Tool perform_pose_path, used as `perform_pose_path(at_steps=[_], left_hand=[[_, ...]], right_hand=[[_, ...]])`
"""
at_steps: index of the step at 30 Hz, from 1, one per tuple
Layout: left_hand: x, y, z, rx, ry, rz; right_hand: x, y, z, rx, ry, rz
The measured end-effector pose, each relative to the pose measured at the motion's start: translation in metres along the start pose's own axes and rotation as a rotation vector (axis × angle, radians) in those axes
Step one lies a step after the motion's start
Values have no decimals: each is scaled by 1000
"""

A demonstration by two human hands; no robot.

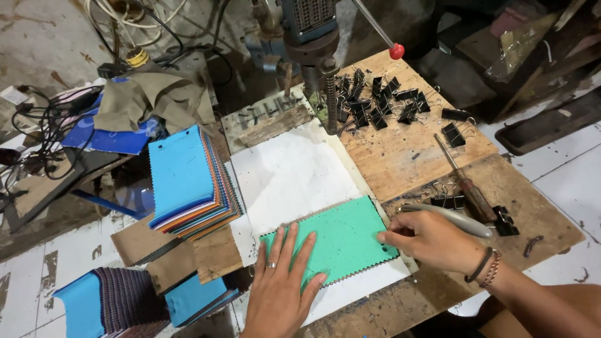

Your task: The person uses a drill press to create holes in stacks of colorful fabric pieces. They align the fabric under the drill bit, operate the machine, and then remove the drilled pieces to place them in a separate stack.

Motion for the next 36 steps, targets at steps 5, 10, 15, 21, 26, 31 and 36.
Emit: perform_pose_path(at_steps=[5, 10, 15, 21, 26, 31, 36], left_hand=[[-1, 1, 0, -12, -10, 13], [-1, 2, -1, -22, -20, 36], [1, -2, -2, -30, -27, 97], [1, -2, -3, -31, -33, 114], [0, 1, 1, 16, -10, 0], [12, 18, -6, 32, 131, -268], [49, 54, -37, -381, 418, -529]], right_hand=[[2, 3, -6, 14, -57, 2], [3, 2, -5, -9, -58, 5], [0, 2, -3, -49, -46, -28], [-7, 3, -4, -33, -112, 38], [-21, -5, -1, -67, -55, 70], [-12, 1, -6, -126, -85, 251], [5, 14, -6, -25, -291, 222]])
Point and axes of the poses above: each hand's wrist, its own z-axis towards the middle knuckle, its own y-axis out of the back of the hand, x = y × z, the point moved 9 cm from there along z, towards the middle knuckle, and after that the axes turned 12 degrees about -z, right-handed, at the moved point
